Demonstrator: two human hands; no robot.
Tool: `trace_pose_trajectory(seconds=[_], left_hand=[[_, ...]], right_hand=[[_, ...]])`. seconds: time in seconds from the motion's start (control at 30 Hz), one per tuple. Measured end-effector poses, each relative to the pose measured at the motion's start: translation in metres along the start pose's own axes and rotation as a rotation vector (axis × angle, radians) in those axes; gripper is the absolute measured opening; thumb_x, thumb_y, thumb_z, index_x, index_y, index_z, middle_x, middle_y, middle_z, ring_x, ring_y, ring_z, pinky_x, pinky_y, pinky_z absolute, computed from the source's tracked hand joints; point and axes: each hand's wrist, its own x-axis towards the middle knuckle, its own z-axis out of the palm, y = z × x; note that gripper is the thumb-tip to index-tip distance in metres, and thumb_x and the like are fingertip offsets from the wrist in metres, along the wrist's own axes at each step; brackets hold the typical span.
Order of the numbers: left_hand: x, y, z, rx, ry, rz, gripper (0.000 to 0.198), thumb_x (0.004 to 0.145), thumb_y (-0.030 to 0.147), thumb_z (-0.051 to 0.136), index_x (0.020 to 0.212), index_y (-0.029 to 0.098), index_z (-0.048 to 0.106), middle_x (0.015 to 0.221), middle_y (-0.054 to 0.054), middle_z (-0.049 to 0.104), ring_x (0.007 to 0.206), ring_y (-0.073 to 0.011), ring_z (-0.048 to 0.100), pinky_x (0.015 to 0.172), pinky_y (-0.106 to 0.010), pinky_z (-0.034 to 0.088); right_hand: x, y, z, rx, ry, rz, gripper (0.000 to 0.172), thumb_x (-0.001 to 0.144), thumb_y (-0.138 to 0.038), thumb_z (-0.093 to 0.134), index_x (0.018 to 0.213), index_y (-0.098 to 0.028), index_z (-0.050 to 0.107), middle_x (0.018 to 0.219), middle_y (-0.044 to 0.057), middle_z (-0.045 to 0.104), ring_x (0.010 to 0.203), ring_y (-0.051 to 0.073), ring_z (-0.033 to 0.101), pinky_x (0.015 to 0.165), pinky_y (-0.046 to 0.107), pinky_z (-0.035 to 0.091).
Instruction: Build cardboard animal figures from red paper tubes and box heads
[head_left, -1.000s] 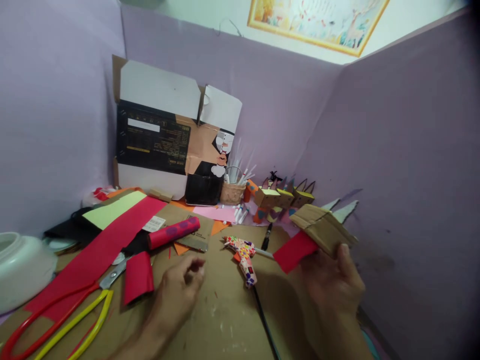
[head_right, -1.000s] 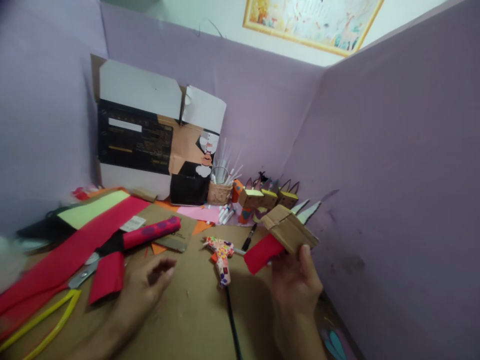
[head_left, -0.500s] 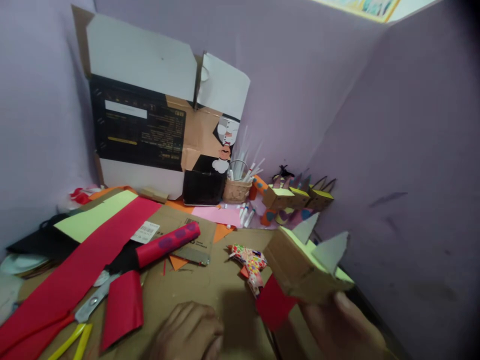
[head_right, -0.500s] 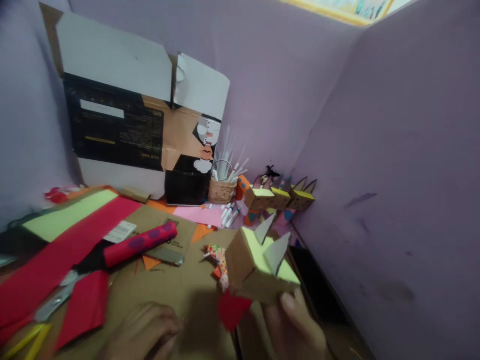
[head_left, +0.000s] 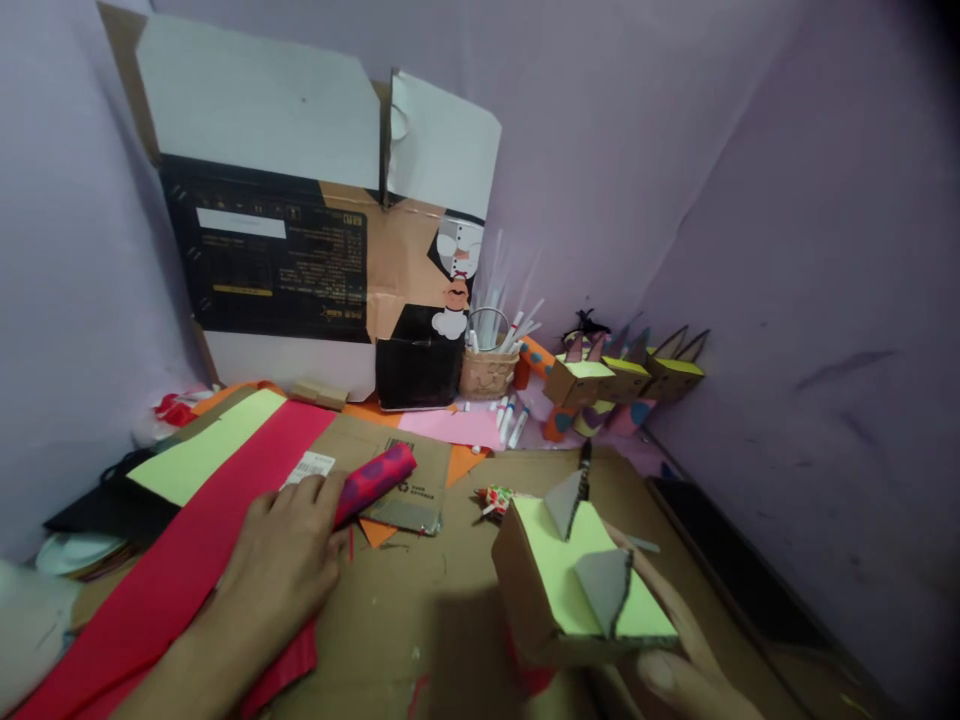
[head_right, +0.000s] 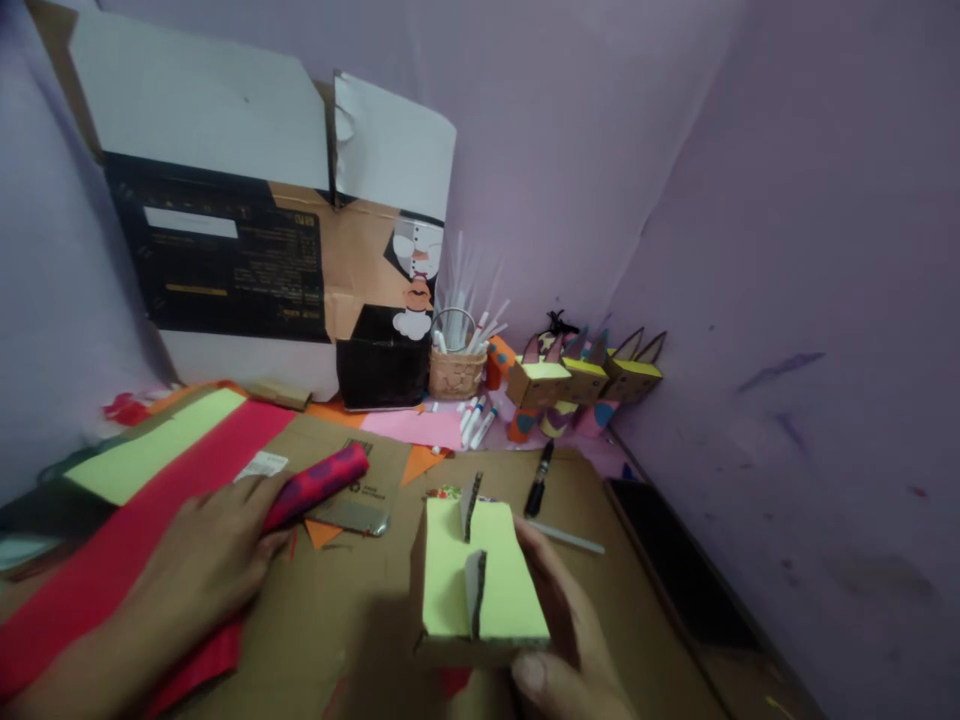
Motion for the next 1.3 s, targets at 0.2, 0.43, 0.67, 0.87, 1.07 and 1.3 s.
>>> trace_pose_trajectory(seconds=[0.2,0.43,0.67,0.87,1.07,1.3], left_hand=[[-0.011,-0.005,-0.023,-0.446,0.093,0.072,0.039,0.075,0.022,0.052,0.114,0.021,0.059,0.109,-0.011,0.066,0.099,-0.0315,0.061,0.080,-0.040,0.048],[-0.058,-0.010,-0.054,-0.844,0.129,-0.086,0.036,0.063,0.037,0.067,0.096,0.023,0.064,0.097,-0.002,0.068,0.088,-0.0245,0.063,0.076,-0.030,0.051],[-0.073,0.000,-0.046,-1.109,0.036,-0.048,0.042,0.062,0.042,0.067,0.096,0.018,0.061,0.087,-0.003,0.065,0.067,-0.0175,0.061,0.056,-0.024,0.049],[-0.076,0.006,-0.045,-1.118,0.033,-0.009,0.038,0.063,0.037,0.067,0.096,0.019,0.061,0.071,0.002,0.060,0.054,-0.0122,0.054,0.048,-0.021,0.043],[-0.076,0.011,-0.041,-1.100,0.102,0.043,0.035,0.063,0.034,0.067,0.094,0.018,0.063,0.076,0.001,0.060,0.059,-0.0132,0.054,0.054,-0.023,0.045],[-0.075,0.018,-0.036,-1.082,0.108,-0.015,0.037,0.062,0.034,0.072,0.094,0.019,0.064,0.088,-0.001,0.064,0.071,-0.0165,0.058,0.065,-0.026,0.049]], right_hand=[[0.004,-0.003,0.006,0.124,-0.086,0.052,0.065,0.050,-0.037,0.081,0.112,-0.030,0.064,0.125,0.003,0.061,0.124,0.034,0.046,0.097,0.044,0.040],[0.006,-0.001,0.002,0.187,-0.041,0.104,0.060,0.049,-0.032,0.077,0.107,-0.032,0.066,0.116,0.002,0.067,0.112,0.031,0.055,0.092,0.042,0.042],[0.004,0.005,0.001,0.100,-0.054,0.074,0.054,0.051,-0.029,0.073,0.104,-0.030,0.067,0.113,0.003,0.068,0.110,0.033,0.055,0.098,0.050,0.034],[-0.001,-0.001,0.008,0.005,-0.116,-0.028,0.056,0.053,-0.033,0.074,0.109,-0.030,0.064,0.120,0.003,0.064,0.117,0.035,0.050,0.099,0.052,0.034],[-0.004,-0.003,0.015,-0.025,-0.169,-0.063,0.057,0.055,-0.033,0.074,0.112,-0.029,0.063,0.116,0.004,0.065,0.113,0.033,0.052,0.096,0.049,0.037],[-0.003,0.005,0.010,-0.034,-0.176,-0.060,0.066,0.052,-0.030,0.079,0.115,-0.030,0.061,0.114,0.003,0.066,0.103,0.029,0.058,0.090,0.041,0.042]])
